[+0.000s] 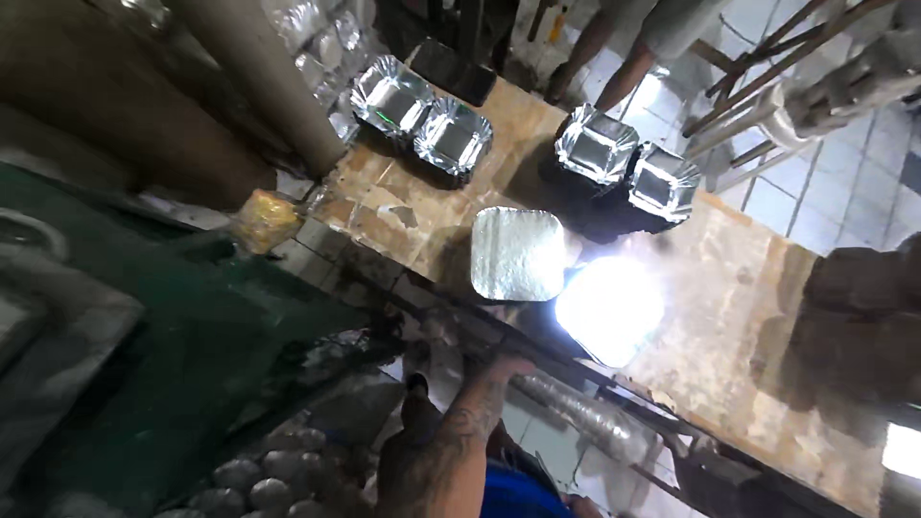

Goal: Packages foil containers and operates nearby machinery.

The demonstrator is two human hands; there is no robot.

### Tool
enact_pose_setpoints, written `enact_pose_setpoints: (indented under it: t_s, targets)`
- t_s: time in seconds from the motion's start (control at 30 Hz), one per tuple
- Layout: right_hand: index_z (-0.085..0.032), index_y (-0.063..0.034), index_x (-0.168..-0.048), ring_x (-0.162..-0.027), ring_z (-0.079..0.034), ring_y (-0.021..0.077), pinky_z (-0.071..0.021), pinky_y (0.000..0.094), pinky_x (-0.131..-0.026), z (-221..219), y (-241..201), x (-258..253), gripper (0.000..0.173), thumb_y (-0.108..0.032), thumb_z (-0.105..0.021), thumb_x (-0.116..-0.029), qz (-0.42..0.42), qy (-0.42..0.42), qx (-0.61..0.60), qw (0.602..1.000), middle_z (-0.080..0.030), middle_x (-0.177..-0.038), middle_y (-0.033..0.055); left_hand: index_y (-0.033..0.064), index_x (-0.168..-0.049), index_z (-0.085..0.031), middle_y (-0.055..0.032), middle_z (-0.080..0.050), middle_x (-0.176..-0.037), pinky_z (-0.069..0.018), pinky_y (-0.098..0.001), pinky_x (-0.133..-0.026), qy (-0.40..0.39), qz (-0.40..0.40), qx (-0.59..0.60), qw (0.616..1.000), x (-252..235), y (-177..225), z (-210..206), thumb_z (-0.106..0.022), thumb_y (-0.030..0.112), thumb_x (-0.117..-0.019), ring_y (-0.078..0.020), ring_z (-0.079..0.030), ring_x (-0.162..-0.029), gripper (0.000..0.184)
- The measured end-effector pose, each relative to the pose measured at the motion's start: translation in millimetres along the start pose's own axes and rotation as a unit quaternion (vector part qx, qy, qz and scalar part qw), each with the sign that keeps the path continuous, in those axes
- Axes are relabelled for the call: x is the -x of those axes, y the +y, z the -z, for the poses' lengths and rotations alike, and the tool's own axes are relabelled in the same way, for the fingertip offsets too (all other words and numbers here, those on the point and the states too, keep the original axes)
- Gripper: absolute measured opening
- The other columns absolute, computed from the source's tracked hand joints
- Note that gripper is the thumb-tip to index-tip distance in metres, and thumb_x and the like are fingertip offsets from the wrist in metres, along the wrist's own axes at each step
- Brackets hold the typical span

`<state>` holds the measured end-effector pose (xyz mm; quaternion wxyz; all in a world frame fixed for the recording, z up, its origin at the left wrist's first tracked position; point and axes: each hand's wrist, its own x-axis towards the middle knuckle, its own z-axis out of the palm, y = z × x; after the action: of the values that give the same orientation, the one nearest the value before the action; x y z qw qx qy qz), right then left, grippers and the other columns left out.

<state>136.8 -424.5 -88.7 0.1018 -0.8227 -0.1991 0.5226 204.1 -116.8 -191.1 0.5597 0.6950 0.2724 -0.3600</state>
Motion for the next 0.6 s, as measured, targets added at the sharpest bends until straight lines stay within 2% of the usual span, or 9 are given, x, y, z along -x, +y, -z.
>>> enact_pose_setpoints:
  t_s: [0.07, 0.13, 0.23, 0.3, 0.4, 0.47, 0.5, 0.57, 0.6]
  targets:
    - [-0.066, 0.0031, -0.129, -0.123, -0.062, 0.0387, -0.0467, 0.0509, -0.110, 9, -4, -5, 0.035, -0.018, -0.051, -0.1051, 0.072, 0.009, 0.013, 0.997, -0.067, -0.127, 0.0243, -0.0002, -0.129, -0.066, -0.0211, -0.063, -0.135, -0.0420, -0.0551, -0.110, -0.015, -0.006, -0.042, 0.999, 31, 14, 25, -0.057, 0.041, -0.1018, -0.0338, -0.057, -0.129, 0.050]
    - [-0.067, 0.0036, -0.129, -0.125, -0.062, 0.0387, -0.0447, 0.0504, -0.112, 25, -11, -8, 0.035, -0.017, -0.052, -0.1047, 0.100, -0.016, 0.033, 0.994, -0.067, -0.128, 0.0245, -0.0019, -0.124, -0.068, -0.0249, -0.064, -0.130, -0.0418, -0.0636, -0.106, -0.026, -0.028, -0.130, 0.991, 59, 16, 50, -0.044, 0.047, -0.1061, -0.0399, -0.059, -0.126, 0.058]
    - [-0.068, -0.0035, -0.128, -0.121, -0.065, 0.0345, -0.0483, 0.0527, -0.107, 42, -13, -22, 0.036, -0.027, -0.054, -0.1047, 0.073, -0.027, 0.065, 0.995, -0.070, -0.125, 0.0203, 0.0016, -0.117, -0.071, -0.0238, -0.068, -0.122, -0.0386, -0.0666, -0.107, 0.079, -0.084, -0.148, 0.982, 135, 9, 104, -0.032, 0.050, -0.1079, -0.0410, -0.060, -0.123, 0.063]
    - [-0.069, -0.0041, -0.127, -0.115, -0.067, 0.0329, -0.0511, 0.0535, -0.103, 50, -3, -38, 0.034, -0.024, -0.061, -0.1009, 0.092, -0.033, 0.054, 0.994, -0.071, -0.120, 0.0193, 0.0019, -0.124, -0.069, -0.0219, -0.068, -0.124, -0.0411, -0.0600, -0.109, 0.178, -0.155, -0.025, 0.971, 203, -2, 133, -0.038, 0.046, -0.1096, -0.0358, -0.062, -0.122, 0.056]
    - [-0.071, 0.0029, -0.116, -0.106, -0.070, 0.0336, -0.0539, 0.0529, -0.098, 76, -52, -51, 0.029, -0.011, -0.070, -0.0906, 0.171, -0.033, 0.060, 0.983, -0.072, -0.111, 0.0214, 0.0050, -0.137, -0.060, -0.0151, -0.067, -0.126, -0.0526, -0.0425, -0.100, 0.298, -0.213, 0.191, 0.911, 283, -27, 161, -0.040, 0.041, -0.1101, -0.0208, -0.065, -0.112, 0.050]
    - [-0.070, 0.0046, -0.116, -0.101, -0.070, 0.0335, -0.0560, 0.0533, -0.093, 80, -85, -66, 0.030, -0.002, -0.068, -0.0870, 0.223, -0.010, 0.063, 0.973, -0.072, -0.108, 0.0222, 0.0035, -0.131, -0.059, -0.0080, -0.066, -0.114, -0.0541, -0.0273, -0.089, 0.434, -0.202, 0.293, 0.828, 336, -24, 181, -0.036, 0.028, -0.1119, -0.0078, -0.063, -0.099, 0.038]
    - [-0.070, 0.0044, -0.117, -0.101, -0.070, 0.0323, -0.0566, 0.0525, -0.093, 79, -102, -75, 0.031, 0.001, -0.066, -0.0868, 0.244, 0.005, 0.058, 0.968, -0.072, -0.109, 0.0218, 0.0008, -0.132, -0.057, -0.0094, -0.066, -0.117, -0.0524, -0.0251, -0.092, 0.496, -0.214, 0.310, 0.782, 350, -27, 196, -0.033, 0.021, -0.1125, -0.0065, -0.062, -0.103, 0.037]
    - [-0.070, 0.0040, -0.116, -0.100, -0.071, 0.0291, -0.0577, 0.0500, -0.092, 72, -144, -88, 0.028, 0.001, -0.065, -0.0887, 0.281, 0.033, 0.047, 0.958, -0.072, -0.109, 0.0197, -0.0065, -0.141, -0.048, -0.0190, -0.059, -0.132, -0.0468, -0.0314, -0.105, 0.579, -0.257, 0.302, 0.713, 349, -47, 229, -0.027, 0.015, -0.1123, -0.0145, -0.057, -0.119, 0.042]
    - [-0.070, 0.0040, -0.116, -0.099, -0.071, 0.0282, -0.0585, 0.0494, -0.091, 69, -166, -92, 0.027, 0.001, -0.065, -0.0893, 0.300, 0.044, 0.045, 0.952, -0.072, -0.109, 0.0191, -0.0086, -0.143, -0.047, -0.0226, -0.057, -0.138, -0.0442, -0.0359, -0.111, 0.601, -0.252, 0.275, 0.706, 347, -63, 237, -0.027, 0.017, -0.1126, -0.0198, -0.055, -0.127, 0.044]
